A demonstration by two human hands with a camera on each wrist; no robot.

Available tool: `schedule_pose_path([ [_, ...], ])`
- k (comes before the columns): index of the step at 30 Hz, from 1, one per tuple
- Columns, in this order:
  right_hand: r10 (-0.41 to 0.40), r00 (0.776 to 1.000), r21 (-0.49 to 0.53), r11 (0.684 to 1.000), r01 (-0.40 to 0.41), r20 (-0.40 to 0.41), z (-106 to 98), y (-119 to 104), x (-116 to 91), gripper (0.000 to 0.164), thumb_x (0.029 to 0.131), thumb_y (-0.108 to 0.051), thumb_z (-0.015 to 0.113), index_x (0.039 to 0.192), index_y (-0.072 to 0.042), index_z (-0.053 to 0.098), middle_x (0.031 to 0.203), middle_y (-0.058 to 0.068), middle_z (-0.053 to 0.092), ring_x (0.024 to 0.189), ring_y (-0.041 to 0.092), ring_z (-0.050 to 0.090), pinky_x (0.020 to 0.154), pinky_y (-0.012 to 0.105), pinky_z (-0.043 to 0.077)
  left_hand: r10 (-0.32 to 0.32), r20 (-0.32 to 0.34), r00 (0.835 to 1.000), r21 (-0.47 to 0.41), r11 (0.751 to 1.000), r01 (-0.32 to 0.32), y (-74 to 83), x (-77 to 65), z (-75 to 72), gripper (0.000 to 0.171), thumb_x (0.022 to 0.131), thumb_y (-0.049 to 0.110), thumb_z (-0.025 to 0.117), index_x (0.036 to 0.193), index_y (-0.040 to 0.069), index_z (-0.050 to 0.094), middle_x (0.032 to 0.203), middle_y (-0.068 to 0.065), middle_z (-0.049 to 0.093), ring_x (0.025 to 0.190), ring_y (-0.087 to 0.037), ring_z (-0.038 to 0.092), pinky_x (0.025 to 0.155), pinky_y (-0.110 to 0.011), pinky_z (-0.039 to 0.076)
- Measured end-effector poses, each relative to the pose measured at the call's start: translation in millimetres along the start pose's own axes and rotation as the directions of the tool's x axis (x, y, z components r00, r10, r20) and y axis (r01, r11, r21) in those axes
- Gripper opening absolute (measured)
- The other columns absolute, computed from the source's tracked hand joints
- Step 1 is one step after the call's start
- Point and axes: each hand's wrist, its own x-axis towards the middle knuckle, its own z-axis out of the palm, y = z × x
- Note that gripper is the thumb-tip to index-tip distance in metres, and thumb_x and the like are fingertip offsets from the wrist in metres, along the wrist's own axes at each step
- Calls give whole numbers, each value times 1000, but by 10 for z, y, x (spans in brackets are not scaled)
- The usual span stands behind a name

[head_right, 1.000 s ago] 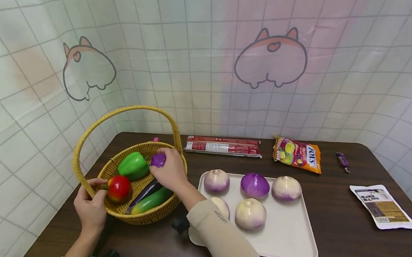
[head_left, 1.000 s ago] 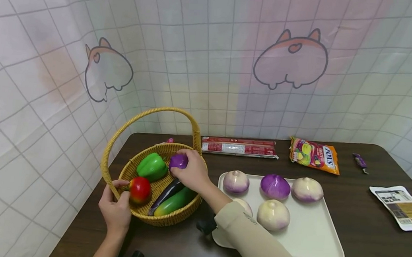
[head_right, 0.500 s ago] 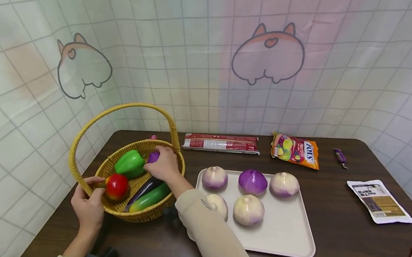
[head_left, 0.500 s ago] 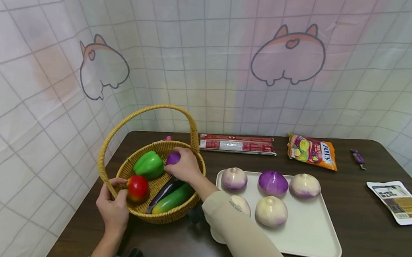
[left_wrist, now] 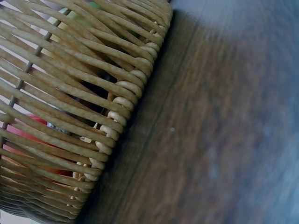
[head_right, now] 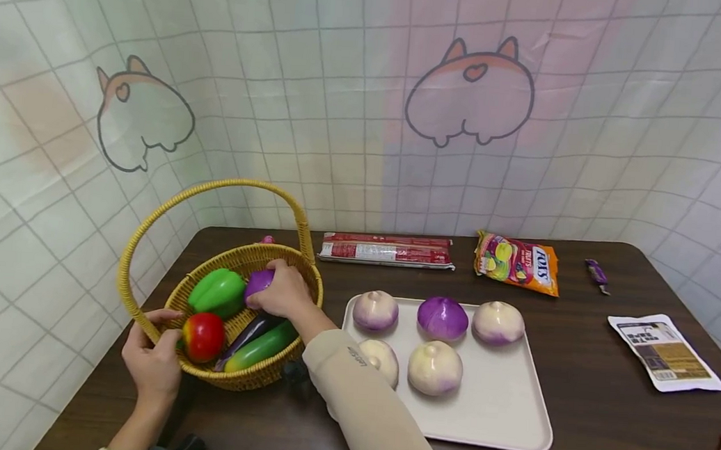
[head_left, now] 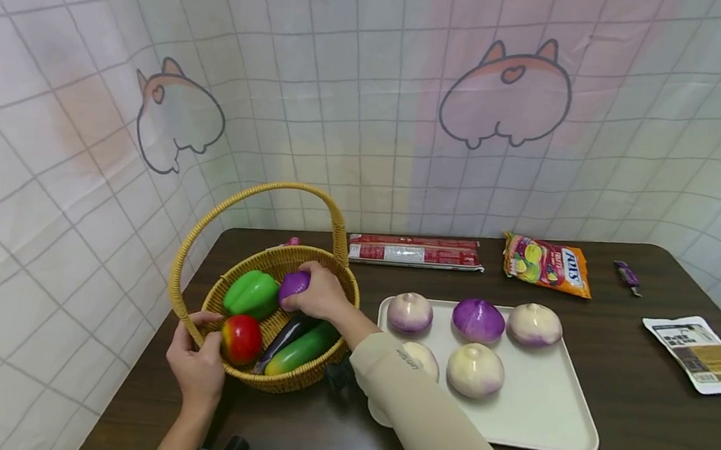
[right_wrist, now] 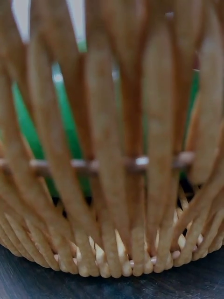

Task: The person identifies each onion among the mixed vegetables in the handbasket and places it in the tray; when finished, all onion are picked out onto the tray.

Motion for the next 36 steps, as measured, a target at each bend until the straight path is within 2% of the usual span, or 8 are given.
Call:
schedule_pose_path([
  [6,-22,999,-96,995,25,29,36,4,1,79,78,-31,80,144,-11,42,127,14,56,110,28,57,90,41,49,1,-5,1000,1,1000,-1,2,-4,11,22,78,-19,50,95,-14,63,88,-25,63,84,-21,59,73,-21,44],
  [9,-33,999,-105,994,36,25,37,4,-14,80,77,-33,81,144,-12,42,128,14,52,108,28,58,88,41,50,10,-10,1000,4,1000,-10,-11,-12,16,22,78,-19,50,95,-14,63,88,-25,63,85,-21,59,74,-21,44],
  [12,-45,999,-64,997,44,-19,17,3,-24,79,77,-37,80,142,-12,43,127,15,51,108,29,58,87,41,51,23,-18,1000,22,999,-23,-24,-18,30,22,78,-18,50,94,-12,64,87,-25,64,86,-20,59,77,-22,43],
  [17,-65,992,60,996,71,-106,-16,-17,-63,77,75,-40,80,137,-12,45,127,14,49,109,29,57,87,42,52,31,-28,999,53,998,-30,-28,-15,35,23,79,-18,49,93,-10,66,86,-22,65,84,-21,59,77,-23,43],
  [24,-109,987,138,983,125,-119,-61,-70,-277,75,73,-39,80,134,-15,43,128,10,44,108,25,55,84,39,53,26,-37,999,44,999,-24,2,-6,13,24,77,-18,50,91,-9,66,83,-6,67,83,-21,58,72,-22,42],
  [28,-179,970,165,965,206,-163,-115,-74,-433,72,74,-38,79,132,-18,44,127,6,44,107,22,54,83,37,54,18,-40,999,46,999,-16,-8,5,17,23,77,-19,49,92,-12,65,83,-11,66,82,-21,58,70,-21,43],
  [32,-259,944,173,939,296,-207,-175,-85,-588,70,73,-37,79,132,-18,45,126,3,44,107,19,54,82,34,53,22,-43,999,62,998,-19,-26,7,16,23,76,-20,49,92,-14,65,84,-20,65,81,-21,58,70,-20,42],
  [36,-340,910,160,910,382,-240,-252,-102,-765,70,72,-35,79,131,-18,47,124,0,46,107,16,52,81,30,53,21,-34,999,60,998,-19,-26,-13,7,24,77,-20,50,92,-11,66,84,-15,66,82,-20,59,73,-21,43],
])
